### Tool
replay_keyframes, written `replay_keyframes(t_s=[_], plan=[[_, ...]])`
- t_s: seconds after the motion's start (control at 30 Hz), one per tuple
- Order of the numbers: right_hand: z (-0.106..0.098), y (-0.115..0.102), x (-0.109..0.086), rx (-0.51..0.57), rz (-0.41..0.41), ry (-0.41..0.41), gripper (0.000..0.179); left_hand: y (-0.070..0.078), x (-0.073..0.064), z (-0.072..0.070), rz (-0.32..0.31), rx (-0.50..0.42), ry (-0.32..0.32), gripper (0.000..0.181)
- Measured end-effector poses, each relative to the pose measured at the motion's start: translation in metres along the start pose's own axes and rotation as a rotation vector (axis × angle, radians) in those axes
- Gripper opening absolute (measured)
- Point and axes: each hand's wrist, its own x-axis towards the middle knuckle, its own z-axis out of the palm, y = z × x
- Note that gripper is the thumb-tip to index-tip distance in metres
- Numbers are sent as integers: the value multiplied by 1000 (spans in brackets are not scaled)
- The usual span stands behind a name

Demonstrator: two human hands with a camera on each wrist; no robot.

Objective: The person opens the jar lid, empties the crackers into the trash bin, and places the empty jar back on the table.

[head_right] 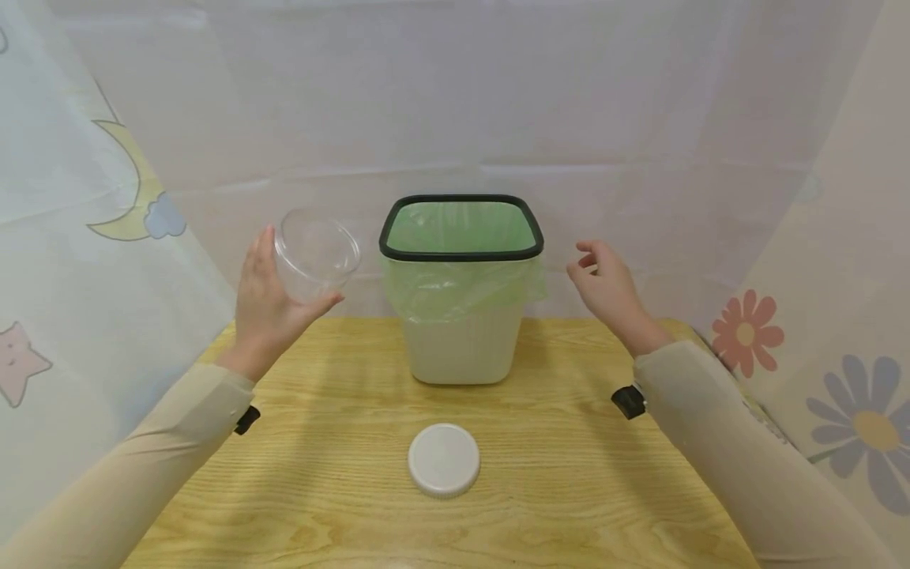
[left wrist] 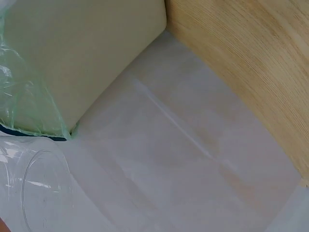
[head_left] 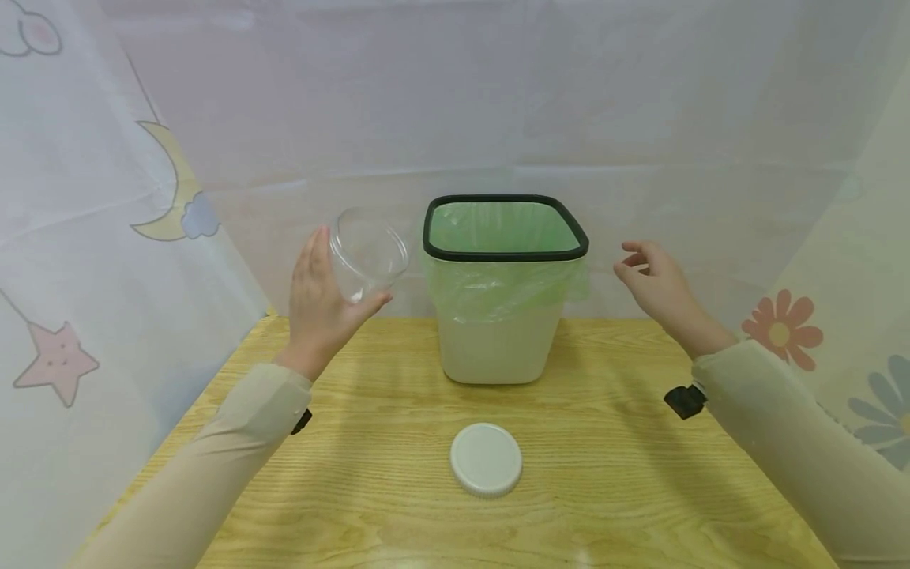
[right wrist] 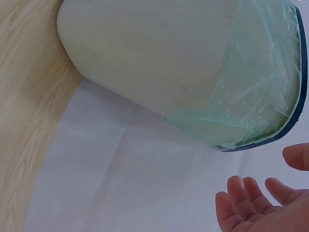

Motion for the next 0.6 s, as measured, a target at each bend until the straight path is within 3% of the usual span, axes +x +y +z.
replay_keyframes(t_s=[0.37, 0.6], plan=[[-1, 0, -8, -45, -26, -8, 59, 0, -11, 2, -30, -42, 25, 113], [-1, 2, -11, -78, -49, -10, 58, -1, -19, 0, -73, -49, 6, 113]])
